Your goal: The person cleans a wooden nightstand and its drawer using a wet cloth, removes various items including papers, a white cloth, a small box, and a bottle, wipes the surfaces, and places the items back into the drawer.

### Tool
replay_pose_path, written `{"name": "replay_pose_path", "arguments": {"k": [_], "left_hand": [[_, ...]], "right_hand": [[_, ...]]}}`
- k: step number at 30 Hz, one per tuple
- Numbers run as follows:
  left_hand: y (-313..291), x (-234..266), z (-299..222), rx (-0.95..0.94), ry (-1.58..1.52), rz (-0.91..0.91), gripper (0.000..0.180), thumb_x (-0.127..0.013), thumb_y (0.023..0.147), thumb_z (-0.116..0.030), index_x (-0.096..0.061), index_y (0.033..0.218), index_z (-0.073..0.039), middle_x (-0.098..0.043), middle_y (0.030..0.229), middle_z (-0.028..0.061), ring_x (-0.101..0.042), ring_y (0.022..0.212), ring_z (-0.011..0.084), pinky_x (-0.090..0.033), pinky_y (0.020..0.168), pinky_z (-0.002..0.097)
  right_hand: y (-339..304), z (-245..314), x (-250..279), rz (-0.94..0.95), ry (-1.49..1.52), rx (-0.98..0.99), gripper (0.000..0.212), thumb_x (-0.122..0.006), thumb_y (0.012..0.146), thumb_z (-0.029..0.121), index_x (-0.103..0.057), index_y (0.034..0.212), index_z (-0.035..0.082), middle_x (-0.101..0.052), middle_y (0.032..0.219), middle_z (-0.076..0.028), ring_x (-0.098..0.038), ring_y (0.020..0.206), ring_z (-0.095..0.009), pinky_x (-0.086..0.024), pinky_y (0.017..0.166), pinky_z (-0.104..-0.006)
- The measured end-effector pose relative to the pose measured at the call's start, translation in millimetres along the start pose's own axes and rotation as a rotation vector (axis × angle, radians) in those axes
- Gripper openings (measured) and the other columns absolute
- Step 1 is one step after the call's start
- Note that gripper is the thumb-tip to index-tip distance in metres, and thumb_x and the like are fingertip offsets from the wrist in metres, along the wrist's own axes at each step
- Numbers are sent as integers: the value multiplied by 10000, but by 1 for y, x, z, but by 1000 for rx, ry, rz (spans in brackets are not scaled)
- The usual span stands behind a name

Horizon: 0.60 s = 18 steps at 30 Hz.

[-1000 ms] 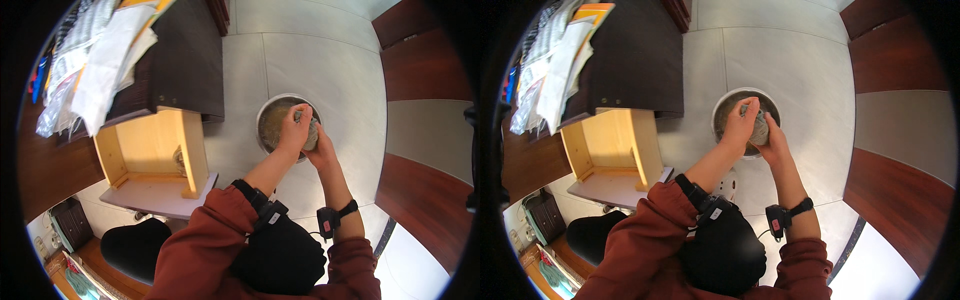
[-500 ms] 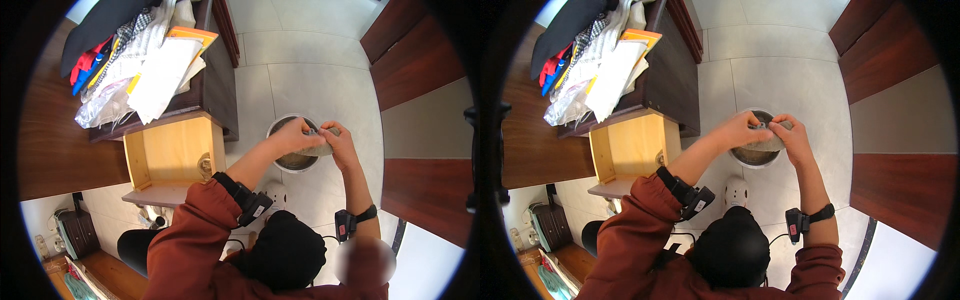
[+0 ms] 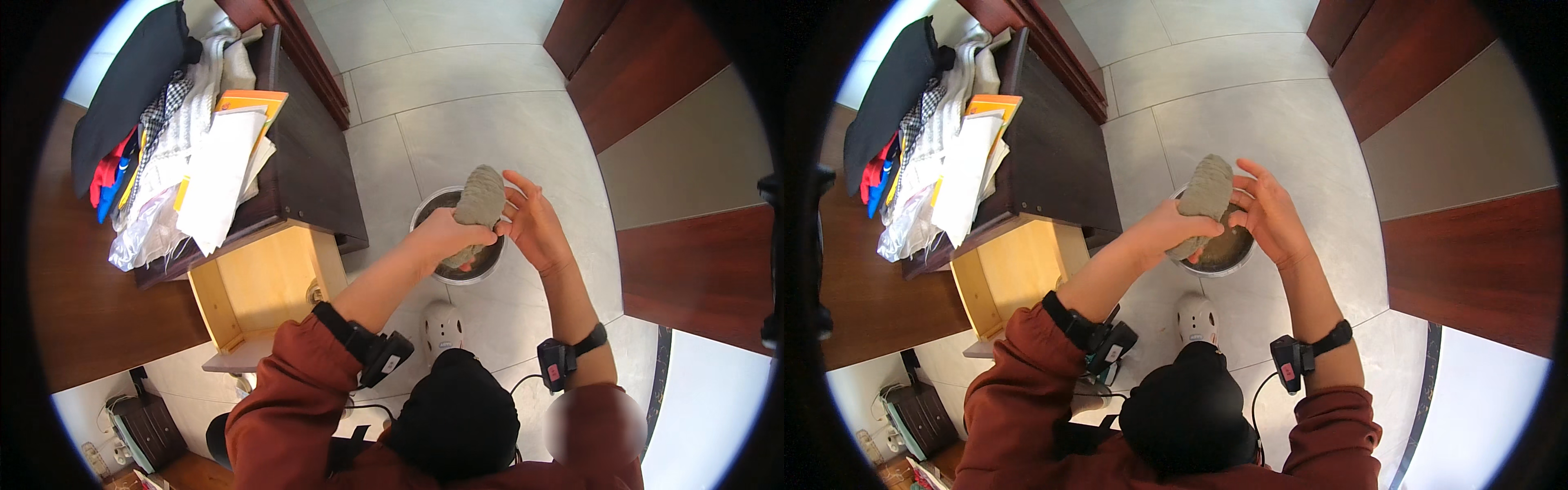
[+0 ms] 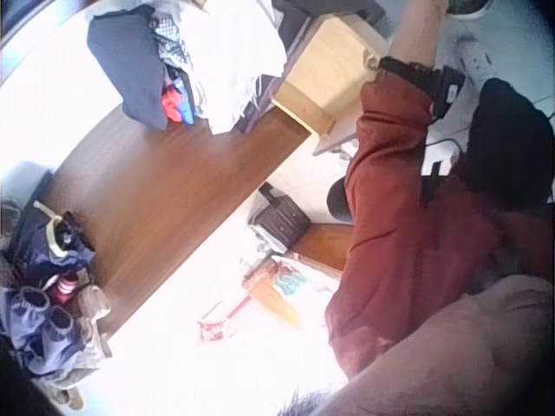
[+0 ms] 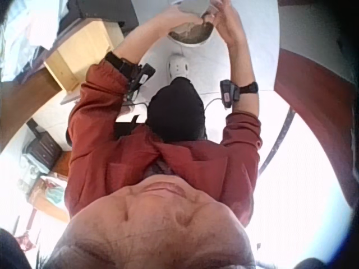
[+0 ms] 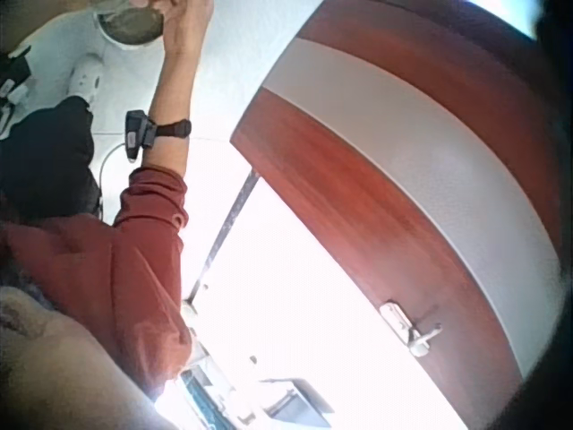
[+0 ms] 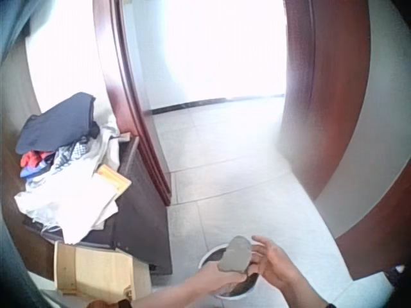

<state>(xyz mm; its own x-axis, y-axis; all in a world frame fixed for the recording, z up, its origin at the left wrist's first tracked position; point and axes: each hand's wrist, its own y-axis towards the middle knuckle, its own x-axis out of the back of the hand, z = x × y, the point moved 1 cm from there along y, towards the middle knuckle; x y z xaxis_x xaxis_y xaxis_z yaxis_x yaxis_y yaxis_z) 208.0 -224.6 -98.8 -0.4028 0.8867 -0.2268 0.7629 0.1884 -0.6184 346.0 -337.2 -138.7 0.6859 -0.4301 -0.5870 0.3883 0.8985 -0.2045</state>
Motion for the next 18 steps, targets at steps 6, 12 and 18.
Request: {"name": "replay_pose_path", "arguments": {"k": [6, 12, 18], "left_hand": [[-15, -19, -3, 98, -874, 328, 229, -541, 802, -142, -526, 971, 13, -551, 1028, 145, -585, 929, 311, -515, 748, 378], [-35, -20, 20, 76, -1266, 485, 257, -488, 860, -144, -502, 1066, 9, -492, 1179, 183, -565, 1007, 275, -477, 581, 279], [-55, -18, 13, 70, -1107, 562, 273, -470, 892, -198, -473, 1105, -27, -525, 956, 68, -457, 640, 114, -346, 453, 184]], "right_hand": [[4, -36, -31, 242, 485, -10, 747, -452, 825, 581, -238, 1388, 139, -416, 1287, -121, -447, 1147, -278, -485, 842, -354], [28, -38, -79, 616, 869, 200, 641, -453, 883, 466, -231, 1399, 158, -286, 1412, -115, -309, 1275, -350, -447, 924, -429], [24, -14, -80, 547, 734, 13, 220, -471, 924, 224, -508, 1101, 99, -528, 888, -49, -552, 720, -199, -486, 612, -312]]}}
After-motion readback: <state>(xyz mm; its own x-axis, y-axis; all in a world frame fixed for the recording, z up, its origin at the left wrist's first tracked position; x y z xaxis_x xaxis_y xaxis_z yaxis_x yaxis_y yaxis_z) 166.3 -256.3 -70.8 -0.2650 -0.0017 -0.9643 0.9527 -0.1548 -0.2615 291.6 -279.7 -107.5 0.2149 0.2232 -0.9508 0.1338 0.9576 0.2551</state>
